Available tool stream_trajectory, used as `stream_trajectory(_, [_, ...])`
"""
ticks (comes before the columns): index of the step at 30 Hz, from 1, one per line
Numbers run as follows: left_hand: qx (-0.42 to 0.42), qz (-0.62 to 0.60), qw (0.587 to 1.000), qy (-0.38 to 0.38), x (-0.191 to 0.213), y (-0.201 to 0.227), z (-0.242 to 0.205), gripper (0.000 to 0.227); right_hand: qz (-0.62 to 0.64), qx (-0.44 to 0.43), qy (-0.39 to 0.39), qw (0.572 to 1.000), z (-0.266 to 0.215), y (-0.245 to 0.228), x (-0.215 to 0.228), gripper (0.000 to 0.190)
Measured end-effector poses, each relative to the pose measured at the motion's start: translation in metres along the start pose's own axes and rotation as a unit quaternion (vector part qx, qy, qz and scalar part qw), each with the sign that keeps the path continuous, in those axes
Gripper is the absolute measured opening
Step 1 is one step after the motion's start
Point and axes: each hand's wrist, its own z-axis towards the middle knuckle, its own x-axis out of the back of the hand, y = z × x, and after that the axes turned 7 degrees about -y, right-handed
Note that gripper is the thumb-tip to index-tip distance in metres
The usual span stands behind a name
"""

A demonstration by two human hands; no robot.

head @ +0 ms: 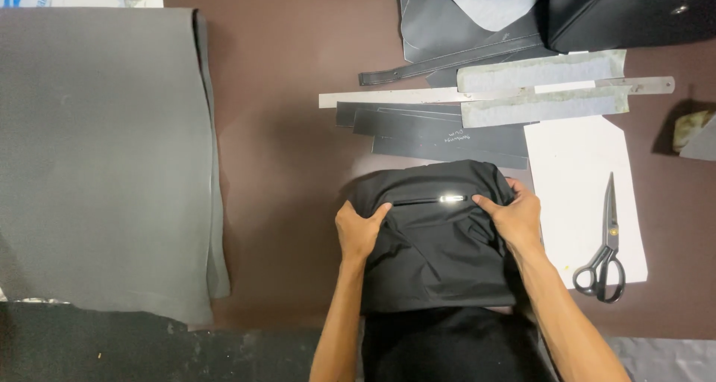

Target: Inspecting a fabric component with a zipper and smoothing it out on a workbench.

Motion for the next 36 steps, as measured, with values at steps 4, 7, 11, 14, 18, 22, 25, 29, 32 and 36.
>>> stream_trajectory(4, [0.008,-0.007,1.000,0.000,-0.005,-0.016,0.007,0.067,-0.004,-0.009,0.016,1.000,0.000,0.000,-0.001,0.054])
stream_trajectory(7, [0.009,-0.022,1.000,0.002,-0.005,-0.017,0.006,0.069,-0.014,-0.016,0.019,1.000,-0.005,-0.009,-0.001,0.054])
stream_trajectory(11, [-0.006,-0.034,0.999,0.010,-0.003,-0.008,0.001,0.070,-0.035,-0.024,0.019,0.999,-0.003,-0.011,-0.002,0.053])
stream_trajectory(14, [0.004,-0.035,0.999,0.012,-0.008,-0.037,0.013,0.074,-0.045,-0.031,0.028,0.998,-0.001,-0.008,-0.003,0.051])
stream_trajectory(18, [0.005,-0.036,0.999,0.015,-0.004,-0.027,0.011,0.075,-0.050,-0.032,0.033,0.998,0.004,-0.001,-0.006,0.051])
stream_trajectory(22, [0.014,-0.037,0.999,0.006,-0.001,-0.018,0.006,0.073,-0.052,-0.033,0.032,0.998,-0.003,-0.012,-0.009,0.049])
stream_trajectory(25, [0.006,-0.036,0.999,0.006,0.001,-0.005,0.002,0.073,-0.053,-0.035,0.038,0.997,-0.003,-0.009,-0.010,0.049])
stream_trajectory(29, [-0.001,-0.031,1.000,0.001,0.001,-0.007,0.003,0.073,-0.058,-0.037,0.043,0.997,0.001,-0.002,-0.009,0.052])
stream_trajectory(32, [-0.002,-0.037,0.999,-0.001,0.001,-0.008,0.004,0.073,-0.043,-0.042,0.046,0.997,-0.001,-0.003,-0.009,0.054])
stream_trajectory(36, [-0.007,-0.035,0.999,0.003,-0.001,-0.014,0.009,0.075,-0.042,-0.038,0.049,0.997,0.000,-0.001,-0.010,0.056])
